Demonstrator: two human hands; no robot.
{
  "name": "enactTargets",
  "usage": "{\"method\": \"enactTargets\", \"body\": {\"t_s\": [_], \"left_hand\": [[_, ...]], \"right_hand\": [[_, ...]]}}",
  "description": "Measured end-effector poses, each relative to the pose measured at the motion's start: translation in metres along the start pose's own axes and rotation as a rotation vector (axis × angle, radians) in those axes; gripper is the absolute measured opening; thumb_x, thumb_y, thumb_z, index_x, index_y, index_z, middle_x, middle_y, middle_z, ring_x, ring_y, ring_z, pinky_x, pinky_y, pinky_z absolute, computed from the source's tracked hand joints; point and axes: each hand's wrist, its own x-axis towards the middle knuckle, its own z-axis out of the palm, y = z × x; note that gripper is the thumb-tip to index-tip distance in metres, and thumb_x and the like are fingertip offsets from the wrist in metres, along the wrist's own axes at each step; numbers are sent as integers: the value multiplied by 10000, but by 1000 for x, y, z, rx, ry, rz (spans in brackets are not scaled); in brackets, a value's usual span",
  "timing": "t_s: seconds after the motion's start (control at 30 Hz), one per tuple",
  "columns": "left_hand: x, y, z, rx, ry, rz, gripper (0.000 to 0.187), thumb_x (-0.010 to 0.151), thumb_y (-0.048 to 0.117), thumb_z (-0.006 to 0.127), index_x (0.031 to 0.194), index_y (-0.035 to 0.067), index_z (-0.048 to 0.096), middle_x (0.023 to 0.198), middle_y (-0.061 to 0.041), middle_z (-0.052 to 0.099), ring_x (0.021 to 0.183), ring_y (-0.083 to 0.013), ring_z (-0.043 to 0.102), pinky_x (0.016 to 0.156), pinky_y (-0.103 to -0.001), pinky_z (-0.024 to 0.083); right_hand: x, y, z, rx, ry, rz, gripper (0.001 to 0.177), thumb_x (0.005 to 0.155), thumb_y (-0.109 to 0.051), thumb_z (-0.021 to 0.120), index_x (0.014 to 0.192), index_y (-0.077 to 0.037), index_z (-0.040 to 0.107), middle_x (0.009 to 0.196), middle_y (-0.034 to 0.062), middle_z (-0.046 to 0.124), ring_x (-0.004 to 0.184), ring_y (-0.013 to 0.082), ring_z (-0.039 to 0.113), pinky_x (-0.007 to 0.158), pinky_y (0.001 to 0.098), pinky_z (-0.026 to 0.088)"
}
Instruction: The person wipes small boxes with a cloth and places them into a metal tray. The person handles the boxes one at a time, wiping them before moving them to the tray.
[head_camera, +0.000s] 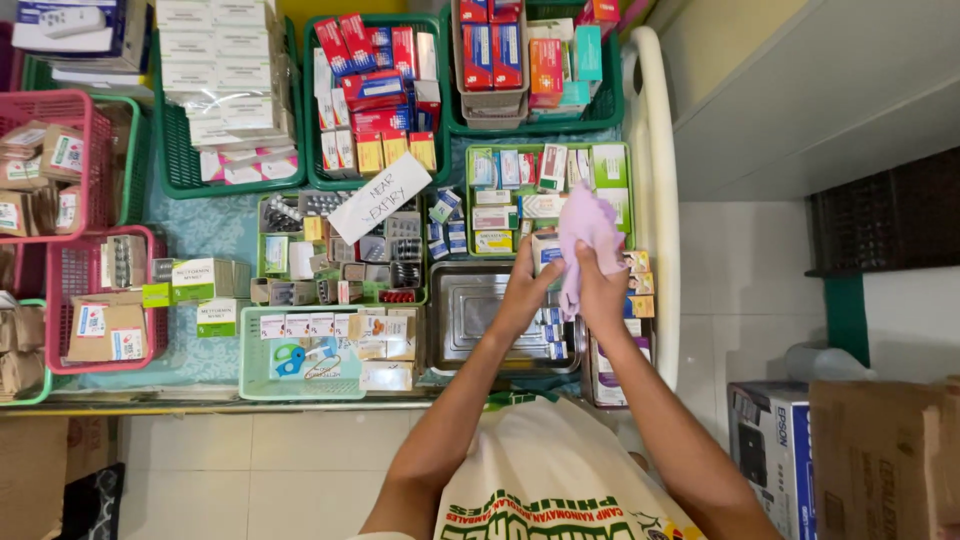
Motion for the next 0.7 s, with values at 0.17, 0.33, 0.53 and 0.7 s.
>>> {"method": "enactTargets", "body": {"t_s": [0.17, 0.33, 0.53, 0.7], "left_hand": [[0, 6, 13, 214, -7, 243, 592, 1058, 445, 535, 1482, 75, 349, 1538, -213, 408, 1464, -305, 343, 1219, -487, 220], [15, -16, -12, 564, -17, 471, 636, 1031, 496, 554, 1442, 34, 408, 1382, -180, 449, 1281, -350, 409, 1183, -493, 233], [13, -22, -40, 924, -2, 425, 657, 799, 231, 841, 1412, 219, 606, 1176, -99, 508, 1154, -371, 504, 1083, -478, 374], [-11, -43, -26, 939, -37, 419, 409, 801, 48, 777, 1202, 106, 721, 1172, -158, 680, 1180, -406, 613, 1038, -487, 471]], "right_hand": [[1, 7, -2, 315, 71, 404, 416, 950, -217, 742, 1312, -47, 626, 1169, 98, 702, 1004, 182, 660, 906, 388, 536], [1, 43, -35, 522, 15, 745, 302, 862, -180, 818, 1116, -45, 726, 963, 133, 765, 785, 227, 746, 708, 408, 613], [-19, -28, -37, 8, 130, 286, 499, 913, -193, 781, 1308, 48, 593, 1236, 169, 618, 1148, 255, 560, 1011, 454, 467], [-14, -11, -24, -549, -308, -548, 152, 829, 65, 739, 965, 18, 690, 1192, 181, 709, 1264, 410, 597, 1082, 551, 456]]}}
